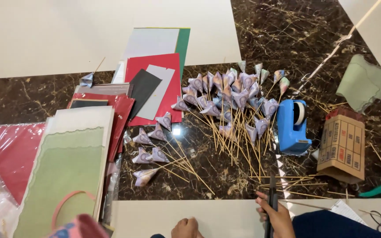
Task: Attaching paper flowers to wooden sticks using hands and a small tool.
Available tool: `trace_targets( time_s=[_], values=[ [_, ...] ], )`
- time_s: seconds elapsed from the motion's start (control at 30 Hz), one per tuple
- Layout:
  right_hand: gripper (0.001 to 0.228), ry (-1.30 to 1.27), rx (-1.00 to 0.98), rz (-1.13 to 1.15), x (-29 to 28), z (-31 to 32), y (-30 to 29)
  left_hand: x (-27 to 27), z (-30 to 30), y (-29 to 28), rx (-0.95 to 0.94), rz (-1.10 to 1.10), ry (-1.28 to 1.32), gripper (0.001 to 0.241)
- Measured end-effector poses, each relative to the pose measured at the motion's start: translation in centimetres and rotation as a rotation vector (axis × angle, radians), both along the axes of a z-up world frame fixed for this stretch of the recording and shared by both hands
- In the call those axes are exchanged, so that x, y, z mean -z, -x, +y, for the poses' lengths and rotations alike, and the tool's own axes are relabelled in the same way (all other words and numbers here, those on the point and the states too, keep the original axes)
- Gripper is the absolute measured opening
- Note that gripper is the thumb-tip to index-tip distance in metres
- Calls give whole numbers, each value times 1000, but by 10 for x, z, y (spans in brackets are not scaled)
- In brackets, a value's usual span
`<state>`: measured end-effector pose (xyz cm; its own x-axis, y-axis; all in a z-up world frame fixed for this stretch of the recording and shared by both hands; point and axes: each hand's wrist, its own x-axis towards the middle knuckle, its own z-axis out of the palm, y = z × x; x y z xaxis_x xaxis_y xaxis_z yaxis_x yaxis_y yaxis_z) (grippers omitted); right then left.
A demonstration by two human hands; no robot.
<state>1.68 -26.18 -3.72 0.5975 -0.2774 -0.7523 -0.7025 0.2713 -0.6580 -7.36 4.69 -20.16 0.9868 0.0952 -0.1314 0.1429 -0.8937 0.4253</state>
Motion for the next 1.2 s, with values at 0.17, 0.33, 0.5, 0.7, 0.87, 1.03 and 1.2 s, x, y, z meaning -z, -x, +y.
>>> trace_targets(
  time_s=[0.17,0.33,0.5,0.7,0.87,1.03,1.2],
  values=[
    [36,-5,38,-51,32,-15,10,9,13,-23,-560,768,435,54],
    [34,62,-7,29,4,-13,-1,54,4,-4,-242,280,159,20],
    [33,42,70,3,-15,-6,3,45,11,1,86,96,-14,11],
    [33,32,46,-53,-32,-1,3,-23,-14,-1,-135,-85,8,12],
    [33,10,70,-75,-36,-5,4,6,-3,-5,-48,117,-29,8],
    [32,6,121,-134,-31,-27,-1,-8,-17,-3,-142,6,-42,7],
    [33,77,124,-191,-35,-43,-18,-17,-12,-6,-146,92,-22,9]
  ],
)
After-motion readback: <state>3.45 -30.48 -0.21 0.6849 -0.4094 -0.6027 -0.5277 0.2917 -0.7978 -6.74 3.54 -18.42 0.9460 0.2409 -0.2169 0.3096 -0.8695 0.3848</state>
